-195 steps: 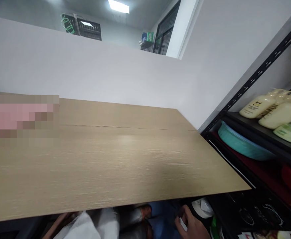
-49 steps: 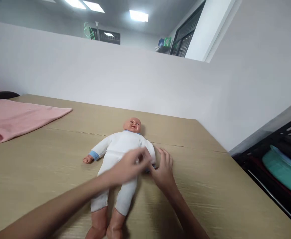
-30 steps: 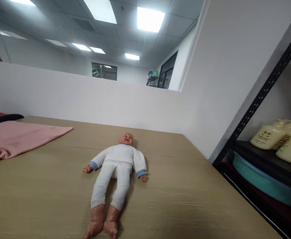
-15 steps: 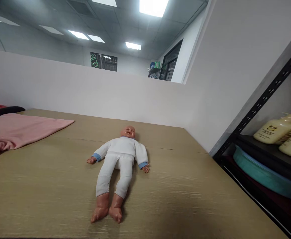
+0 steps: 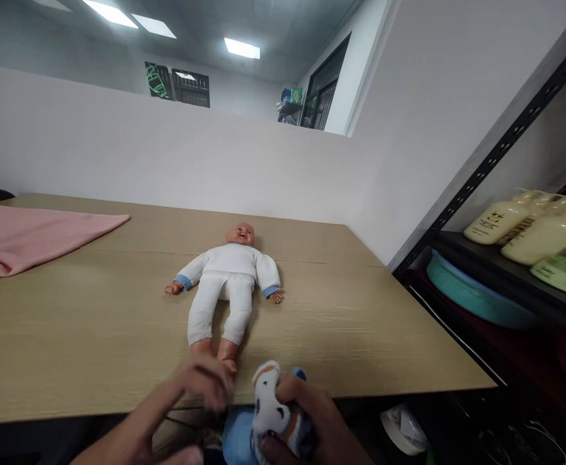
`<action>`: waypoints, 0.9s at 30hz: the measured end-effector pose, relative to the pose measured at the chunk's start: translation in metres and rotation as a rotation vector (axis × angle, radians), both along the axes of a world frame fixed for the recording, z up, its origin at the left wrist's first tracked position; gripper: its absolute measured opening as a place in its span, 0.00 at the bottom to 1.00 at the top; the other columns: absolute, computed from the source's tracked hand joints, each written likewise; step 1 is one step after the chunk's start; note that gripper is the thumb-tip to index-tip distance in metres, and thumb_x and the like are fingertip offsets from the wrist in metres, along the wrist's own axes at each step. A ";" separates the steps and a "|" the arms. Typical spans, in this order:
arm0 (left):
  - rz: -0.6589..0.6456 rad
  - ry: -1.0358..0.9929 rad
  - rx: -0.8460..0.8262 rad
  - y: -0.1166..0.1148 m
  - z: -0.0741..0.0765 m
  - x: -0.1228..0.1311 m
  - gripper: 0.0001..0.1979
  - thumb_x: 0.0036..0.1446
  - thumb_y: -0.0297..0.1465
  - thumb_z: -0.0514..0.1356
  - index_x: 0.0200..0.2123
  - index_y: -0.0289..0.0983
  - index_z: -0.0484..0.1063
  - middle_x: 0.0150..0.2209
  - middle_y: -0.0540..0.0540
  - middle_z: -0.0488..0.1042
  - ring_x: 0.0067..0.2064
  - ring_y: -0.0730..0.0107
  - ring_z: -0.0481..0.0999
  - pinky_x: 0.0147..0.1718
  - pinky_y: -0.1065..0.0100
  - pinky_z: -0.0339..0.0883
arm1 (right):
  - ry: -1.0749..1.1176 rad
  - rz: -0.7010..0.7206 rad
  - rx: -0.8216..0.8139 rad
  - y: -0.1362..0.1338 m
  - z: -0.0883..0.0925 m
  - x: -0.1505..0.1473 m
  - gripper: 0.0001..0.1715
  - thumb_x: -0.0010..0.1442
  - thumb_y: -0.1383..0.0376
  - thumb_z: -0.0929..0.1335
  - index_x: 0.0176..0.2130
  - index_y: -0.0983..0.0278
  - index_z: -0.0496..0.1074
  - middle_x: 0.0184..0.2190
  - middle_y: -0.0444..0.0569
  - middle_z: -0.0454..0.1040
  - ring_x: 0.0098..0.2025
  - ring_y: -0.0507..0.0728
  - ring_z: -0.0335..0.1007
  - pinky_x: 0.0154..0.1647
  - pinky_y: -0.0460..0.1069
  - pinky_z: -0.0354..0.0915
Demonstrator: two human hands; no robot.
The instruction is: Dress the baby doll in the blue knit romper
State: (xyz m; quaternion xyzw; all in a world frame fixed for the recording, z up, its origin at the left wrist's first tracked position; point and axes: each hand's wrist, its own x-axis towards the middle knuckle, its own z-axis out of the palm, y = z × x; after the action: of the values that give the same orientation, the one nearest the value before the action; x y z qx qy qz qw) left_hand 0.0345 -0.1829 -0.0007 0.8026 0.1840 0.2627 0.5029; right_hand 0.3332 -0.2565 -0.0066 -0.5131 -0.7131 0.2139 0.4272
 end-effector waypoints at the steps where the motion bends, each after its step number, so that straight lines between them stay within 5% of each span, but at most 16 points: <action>1: 0.062 -0.033 0.012 0.005 0.011 -0.002 0.28 0.66 0.50 0.65 0.67 0.64 0.63 0.68 0.44 0.68 0.71 0.48 0.67 0.66 0.47 0.68 | -0.059 0.156 -0.032 0.012 0.019 -0.003 0.22 0.58 0.51 0.80 0.49 0.52 0.76 0.43 0.46 0.85 0.40 0.60 0.85 0.39 0.50 0.80; 4: 0.116 -0.093 0.079 0.026 0.046 0.000 0.41 0.60 0.44 0.74 0.71 0.59 0.59 0.75 0.43 0.58 0.76 0.44 0.58 0.63 0.51 0.71 | -0.162 0.553 0.019 0.047 0.080 -0.020 0.19 0.58 0.55 0.81 0.42 0.54 0.73 0.36 0.40 0.83 0.41 0.56 0.81 0.50 0.49 0.75; 6: 0.045 -0.097 0.103 0.040 0.064 0.005 0.29 0.60 0.40 0.75 0.62 0.52 0.70 0.69 0.43 0.67 0.69 0.48 0.68 0.57 0.57 0.74 | -0.192 0.646 0.094 0.065 0.110 -0.030 0.18 0.60 0.56 0.81 0.41 0.56 0.72 0.34 0.39 0.80 0.37 0.53 0.78 0.44 0.47 0.72; 8: -0.015 -0.094 0.100 0.051 0.075 0.007 0.12 0.65 0.36 0.72 0.48 0.45 0.75 0.58 0.45 0.77 0.58 0.57 0.77 0.52 0.62 0.74 | -0.272 0.586 0.098 0.078 0.126 -0.035 0.17 0.62 0.56 0.80 0.43 0.56 0.73 0.35 0.39 0.79 0.35 0.52 0.75 0.40 0.46 0.69; 10: -0.027 -0.092 0.092 0.059 0.079 0.006 0.06 0.69 0.34 0.67 0.43 0.43 0.72 0.53 0.46 0.79 0.53 0.61 0.79 0.51 0.63 0.74 | -0.346 0.492 0.051 0.086 0.130 -0.035 0.16 0.63 0.56 0.79 0.44 0.57 0.73 0.36 0.40 0.79 0.36 0.53 0.74 0.38 0.47 0.68; 13: 0.050 -0.084 0.128 0.064 0.075 0.000 0.04 0.73 0.35 0.63 0.47 0.43 0.72 0.59 0.44 0.76 0.58 0.58 0.77 0.56 0.60 0.72 | -0.375 0.449 0.025 0.096 0.123 -0.028 0.15 0.65 0.56 0.78 0.44 0.57 0.72 0.39 0.43 0.79 0.41 0.56 0.75 0.42 0.48 0.69; 19: 0.179 0.086 0.103 0.069 0.057 -0.009 0.19 0.72 0.43 0.63 0.62 0.50 0.66 0.54 0.47 0.75 0.52 0.61 0.76 0.51 0.63 0.73 | -0.247 0.469 0.189 0.105 0.111 -0.024 0.11 0.68 0.62 0.76 0.45 0.56 0.70 0.53 0.49 0.76 0.57 0.59 0.73 0.57 0.53 0.71; 21: 0.160 0.128 0.113 0.071 0.056 -0.010 0.18 0.71 0.43 0.65 0.60 0.51 0.70 0.51 0.48 0.74 0.52 0.61 0.75 0.51 0.63 0.72 | -0.233 0.441 0.244 0.106 0.111 -0.024 0.12 0.67 0.63 0.77 0.43 0.56 0.70 0.56 0.49 0.75 0.59 0.60 0.73 0.59 0.54 0.71; 24: 0.126 0.108 0.226 0.073 0.059 -0.010 0.08 0.68 0.42 0.69 0.45 0.47 0.77 0.55 0.48 0.73 0.58 0.59 0.72 0.58 0.63 0.69 | -0.184 0.476 0.228 0.105 0.111 -0.024 0.12 0.67 0.62 0.76 0.42 0.56 0.69 0.53 0.49 0.76 0.55 0.59 0.75 0.55 0.53 0.72; 27: 0.179 0.064 0.361 0.074 0.063 -0.011 0.07 0.68 0.39 0.69 0.42 0.45 0.75 0.64 0.47 0.70 0.67 0.55 0.67 0.67 0.58 0.62 | -0.177 0.432 0.001 0.106 0.111 -0.022 0.08 0.73 0.58 0.72 0.46 0.56 0.69 0.41 0.44 0.77 0.40 0.55 0.75 0.40 0.48 0.72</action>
State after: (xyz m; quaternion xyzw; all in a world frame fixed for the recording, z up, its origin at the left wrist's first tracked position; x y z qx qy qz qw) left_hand 0.0232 -0.1091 0.0627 0.8682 0.2201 0.3095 0.3194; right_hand 0.3110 -0.1502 0.1042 -0.3653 -0.8410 0.2541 0.3076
